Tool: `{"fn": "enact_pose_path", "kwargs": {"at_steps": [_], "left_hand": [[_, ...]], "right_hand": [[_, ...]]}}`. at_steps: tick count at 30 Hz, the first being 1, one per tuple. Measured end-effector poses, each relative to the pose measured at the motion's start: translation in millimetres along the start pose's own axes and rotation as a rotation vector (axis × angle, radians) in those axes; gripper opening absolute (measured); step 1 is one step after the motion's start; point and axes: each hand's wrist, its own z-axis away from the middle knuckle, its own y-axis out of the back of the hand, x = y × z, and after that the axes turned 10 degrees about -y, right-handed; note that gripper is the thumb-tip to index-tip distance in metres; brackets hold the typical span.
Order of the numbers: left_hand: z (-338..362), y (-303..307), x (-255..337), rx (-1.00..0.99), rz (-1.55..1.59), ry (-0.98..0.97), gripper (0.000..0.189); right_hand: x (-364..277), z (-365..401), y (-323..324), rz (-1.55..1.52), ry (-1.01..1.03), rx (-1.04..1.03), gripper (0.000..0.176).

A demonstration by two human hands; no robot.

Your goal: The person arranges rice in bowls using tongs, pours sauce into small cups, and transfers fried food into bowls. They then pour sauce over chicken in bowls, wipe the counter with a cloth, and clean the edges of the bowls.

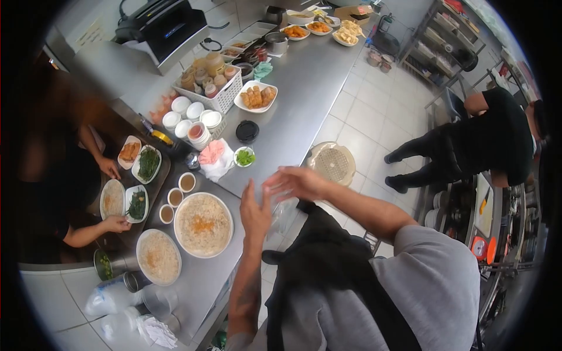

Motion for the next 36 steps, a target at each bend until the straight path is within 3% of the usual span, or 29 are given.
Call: {"fn": "enact_pose_path", "kwargs": {"at_steps": [1, 2, 3, 4, 5, 7, 8, 10, 12, 15, 16, 18, 20, 22, 25, 28, 30, 34, 36], "left_hand": [[-20.5, -8.9, 3.7, 0.004, -0.008, 0.002, 0.050], [-40.3, -16.3, 10.6, -0.109, 0.182, 0.096, 0.048], [-61.2, -27.5, 14.7, -0.223, 0.367, 0.191, 0.046], [-79.9, -50.4, 13.4, -0.243, 0.483, 0.224, 0.043], [-101.2, -78.7, 12.1, -0.248, 0.593, 0.261, 0.041], [-150.3, -136.4, -3.0, -0.216, 1.003, 0.682, 0.052], [-173.9, -157.9, -10.9, -0.141, 1.191, 0.806, 0.061], [-216.7, -205.2, -38.5, 0.087, 1.348, 0.968, 0.067], [-254.6, -228.9, -51.8, 0.256, 1.239, 0.981, 0.062], [-279.4, -258.3, -72.8, 0.537, 1.202, 0.981, 0.050], [-283.4, -268.8, -81.6, 0.544, 1.204, 0.990, 0.050], [-284.6, -275.9, -93.8, 0.612, 1.154, 0.952, 0.041], [-284.3, -271.3, -84.8, 0.575, 1.099, 0.991, 0.037], [-274.2, -274.9, -87.8, 0.504, 1.141, 0.946, 0.035], [-263.7, -272.1, -53.9, 0.512, 1.248, 1.019, 0.033], [-251.7, -260.3, -15.1, 0.384, 1.381, 1.016, 0.036], [-238.5, -256.7, -8.4, 0.167, 1.281, 1.135, 0.038], [-213.9, -251.3, -11.9, 0.311, 1.175, 1.069, 0.034], [-210.3, -249.6, -16.7, 0.354, 1.072, 1.032, 0.031]], "right_hand": [[-25.9, 6.1, 28.8, 0.339, 0.060, 0.168, 0.046], [-53.6, 5.2, 51.5, 1.168, 0.161, 0.576, 0.037], [-61.0, -5.8, 90.5, 1.538, 0.590, 0.809, 0.032], [-84.9, -13.0, 116.3, 1.402, 0.649, 0.796, 0.029], [-111.9, -26.8, 142.9, 1.170, 0.421, 0.728, 0.029], [-153.5, -56.8, 196.0, 1.076, 0.321, 0.746, 0.030], [-163.2, -78.2, 226.0, 1.112, 0.497, 0.696, 0.031], [-187.6, -108.5, 262.5, 1.196, 0.516, 0.645, 0.032], [-208.2, -113.8, 260.6, 1.035, 0.281, 0.508, 0.036], [-215.7, -107.1, 267.1, 0.981, 0.200, 0.440, 0.044], [-221.8, -110.0, 271.0, 0.985, 0.190, 0.437, 0.044], [-233.0, -120.8, 272.8, 1.230, 0.380, 0.547, 0.057], [-246.2, -135.2, 265.3, 1.307, 0.500, 0.536, 0.067], [-256.8, -146.1, 253.6, 1.503, 0.769, 0.510, 0.070], [-270.7, -155.1, 243.1, 1.593, 0.628, 0.471, 0.072], [-276.6, -171.0, 255.8, 1.779, 0.521, 0.311, 0.074], [-294.3, -166.7, 244.6, 1.939, 0.388, 0.276, 0.075], [-319.8, -189.3, 231.1, 2.117, 0.404, 0.223, 0.067], [-325.1, -207.5, 229.7, 2.357, 0.265, 0.104, 0.061]]}}
